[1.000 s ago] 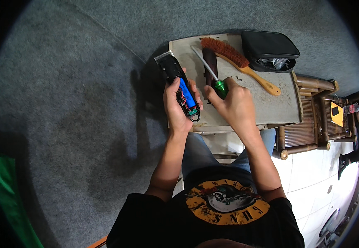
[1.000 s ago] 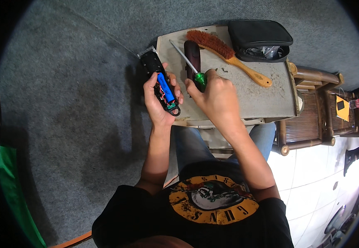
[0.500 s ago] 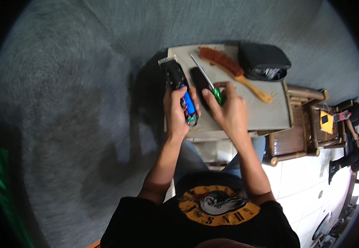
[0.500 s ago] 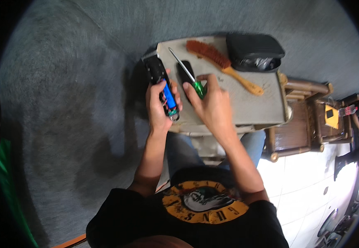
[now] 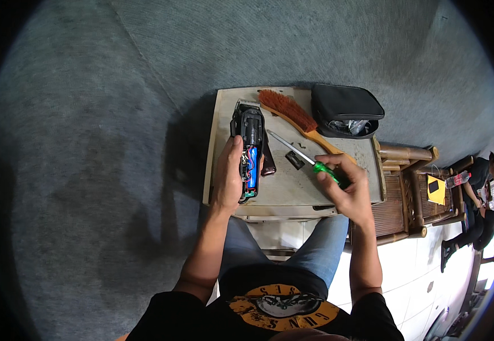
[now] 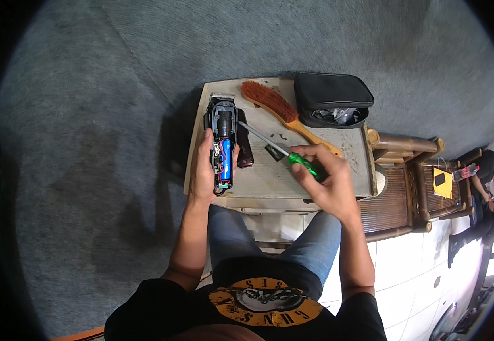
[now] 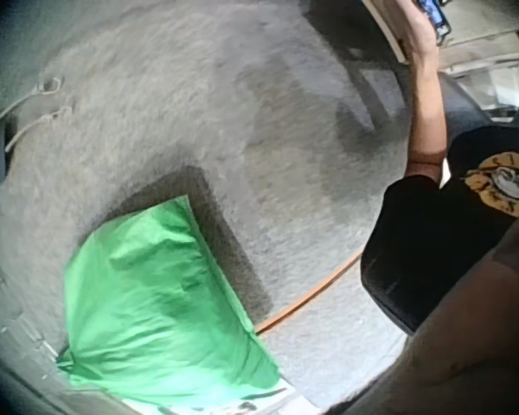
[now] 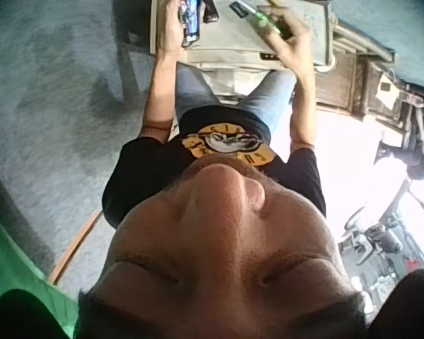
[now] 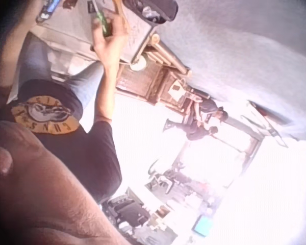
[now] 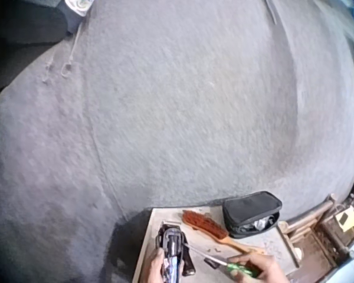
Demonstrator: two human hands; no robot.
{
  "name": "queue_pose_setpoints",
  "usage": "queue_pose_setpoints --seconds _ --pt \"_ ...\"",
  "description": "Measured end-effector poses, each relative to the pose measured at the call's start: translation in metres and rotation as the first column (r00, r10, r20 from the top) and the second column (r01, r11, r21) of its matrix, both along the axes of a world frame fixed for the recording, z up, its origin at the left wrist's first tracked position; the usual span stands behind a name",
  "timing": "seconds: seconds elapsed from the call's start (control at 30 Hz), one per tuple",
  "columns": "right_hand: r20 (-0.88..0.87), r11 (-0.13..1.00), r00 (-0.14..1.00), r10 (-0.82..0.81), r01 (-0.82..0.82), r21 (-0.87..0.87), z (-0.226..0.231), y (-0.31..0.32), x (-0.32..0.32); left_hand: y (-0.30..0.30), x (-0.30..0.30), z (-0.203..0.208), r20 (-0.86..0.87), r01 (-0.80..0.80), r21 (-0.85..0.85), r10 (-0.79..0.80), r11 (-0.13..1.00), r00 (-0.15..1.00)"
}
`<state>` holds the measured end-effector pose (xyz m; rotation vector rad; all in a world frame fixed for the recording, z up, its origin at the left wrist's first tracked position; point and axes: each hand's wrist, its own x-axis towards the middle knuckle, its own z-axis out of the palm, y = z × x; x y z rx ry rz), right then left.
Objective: The person unzips a small black case, removes various components, and uses a screwdriver to remove screws from a set of hair clippers.
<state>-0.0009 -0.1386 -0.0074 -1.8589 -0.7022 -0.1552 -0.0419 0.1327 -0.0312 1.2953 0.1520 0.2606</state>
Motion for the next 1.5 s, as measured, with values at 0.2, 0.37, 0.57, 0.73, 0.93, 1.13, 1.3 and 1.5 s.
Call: queue_pose_setpoints --seconds 0.2,0.37,0.57,0.73,0.93,1.13,1.3,1.5 --pt "-0.232 0.987 0.970 0.070 -0.034 0.154 0.000 -0.009 -0.004 -0.006 -0.002 0.010 0.045 -0.083 0.244 0.074 0.966 0.996" --pt "-0.362 0.975 0.929 0.077 0.006 0.223 0.002 -0.009 0.000 -0.005 -0.005 0.013 0.071 -0.016 0.219 0.001 0.976 0.997" --pt "-0.363 0.979 0.926 0.104 -0.031 0.202 0.006 -0.010 0.002 -0.011 -0.004 0.023 0.095 -0.007 0.272 -0.019 0.962 0.995" --pt "-0.362 0.971 0.923 0.132 -0.047 0.234 0.001 -0.014 0.005 -0.009 -0.006 0.021 0.091 -0.001 0.277 -0.025 0.961 0.995" --pt "-0.385 0.982 0.917 0.103 -0.032 0.187 0.002 -0.015 0.005 -0.011 -0.007 0.022 0.097 -0.009 0.273 -0.018 0.962 0.995" --pt "-0.383 0.973 0.913 0.141 -0.057 0.222 0.002 -0.014 0.006 -0.012 -0.008 0.025 0.117 -0.009 0.259 -0.022 0.966 0.993" --pt "-0.469 0.960 0.854 0.226 -0.113 0.257 0.005 -0.023 0.015 -0.010 -0.011 0.026 0.083 0.005 0.339 -0.036 0.941 0.996" --pt "-0.601 0.925 0.715 0.357 -0.183 0.332 0.012 -0.035 0.026 0.004 -0.019 0.038 0.026 0.091 0.530 -0.123 0.843 0.992"
